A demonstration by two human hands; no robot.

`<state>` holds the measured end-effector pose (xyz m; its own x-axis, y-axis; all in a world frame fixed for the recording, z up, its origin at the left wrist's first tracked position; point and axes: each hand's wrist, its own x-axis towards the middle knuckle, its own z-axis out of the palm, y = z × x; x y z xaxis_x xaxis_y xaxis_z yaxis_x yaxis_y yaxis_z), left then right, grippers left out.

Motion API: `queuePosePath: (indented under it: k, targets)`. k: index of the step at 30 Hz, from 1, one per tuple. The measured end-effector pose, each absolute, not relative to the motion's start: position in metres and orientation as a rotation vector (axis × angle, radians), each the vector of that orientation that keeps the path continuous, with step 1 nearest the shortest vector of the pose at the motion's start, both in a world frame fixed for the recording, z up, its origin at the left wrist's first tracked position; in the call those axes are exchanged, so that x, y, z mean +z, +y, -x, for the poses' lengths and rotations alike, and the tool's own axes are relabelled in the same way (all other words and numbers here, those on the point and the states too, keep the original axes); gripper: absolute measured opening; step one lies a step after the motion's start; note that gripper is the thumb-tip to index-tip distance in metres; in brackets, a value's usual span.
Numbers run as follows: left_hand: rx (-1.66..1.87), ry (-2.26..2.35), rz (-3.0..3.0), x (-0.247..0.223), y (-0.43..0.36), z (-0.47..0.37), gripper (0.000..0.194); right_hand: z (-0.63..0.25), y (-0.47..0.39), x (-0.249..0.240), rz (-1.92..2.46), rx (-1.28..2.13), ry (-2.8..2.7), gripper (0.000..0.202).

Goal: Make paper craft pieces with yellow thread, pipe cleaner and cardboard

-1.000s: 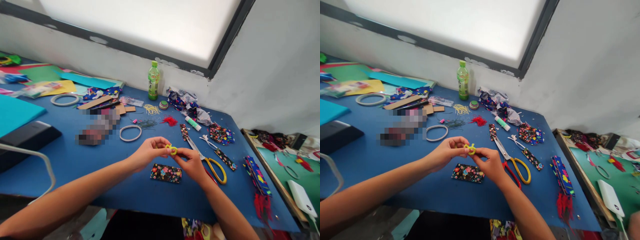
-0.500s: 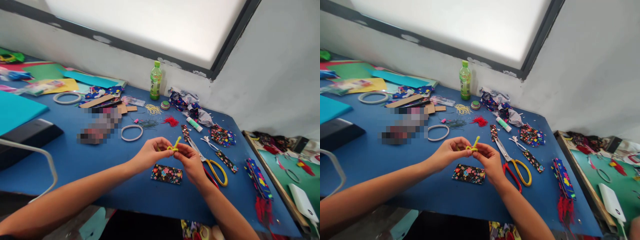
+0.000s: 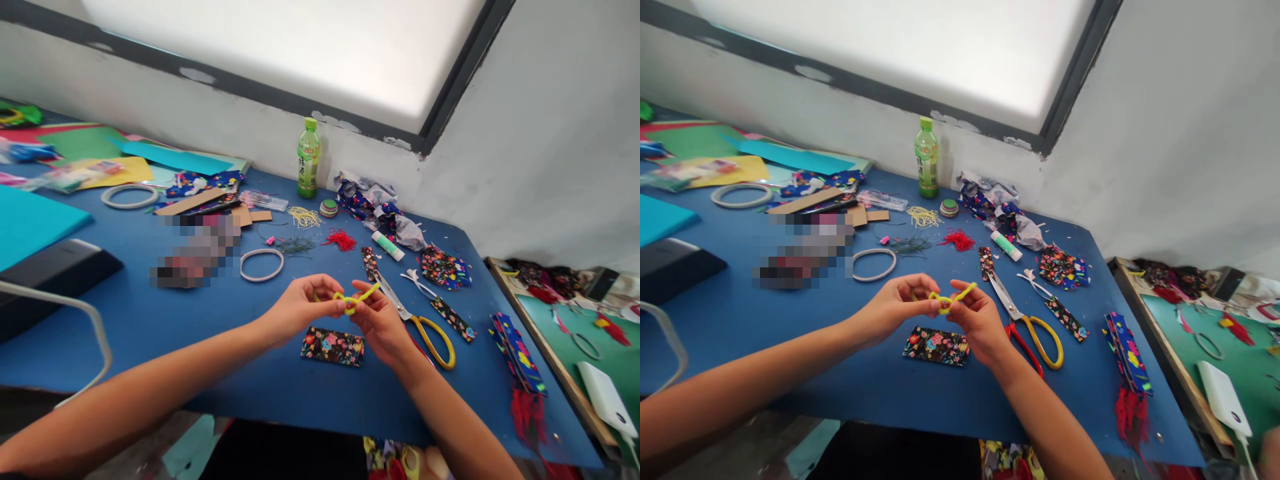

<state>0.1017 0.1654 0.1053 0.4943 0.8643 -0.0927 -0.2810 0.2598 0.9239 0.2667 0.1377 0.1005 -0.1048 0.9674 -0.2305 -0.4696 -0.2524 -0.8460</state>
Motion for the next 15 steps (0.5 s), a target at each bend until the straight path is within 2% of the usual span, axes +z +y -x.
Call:
queuePosePath:
  k: [7,15]
  targets:
    - [0.724,0.677,-1.055,0.1093,0.163,-0.1029,0.026,-0.2667,0.1382,0.0989,1.056,1.619,-0.783,0.026]
    - [0.746,0.736,-1.241,0.1004,0.1689,-0.1014,0.028,-0.2684,0.1369,0.1036,1.174,1.452,-0.96,0.022]
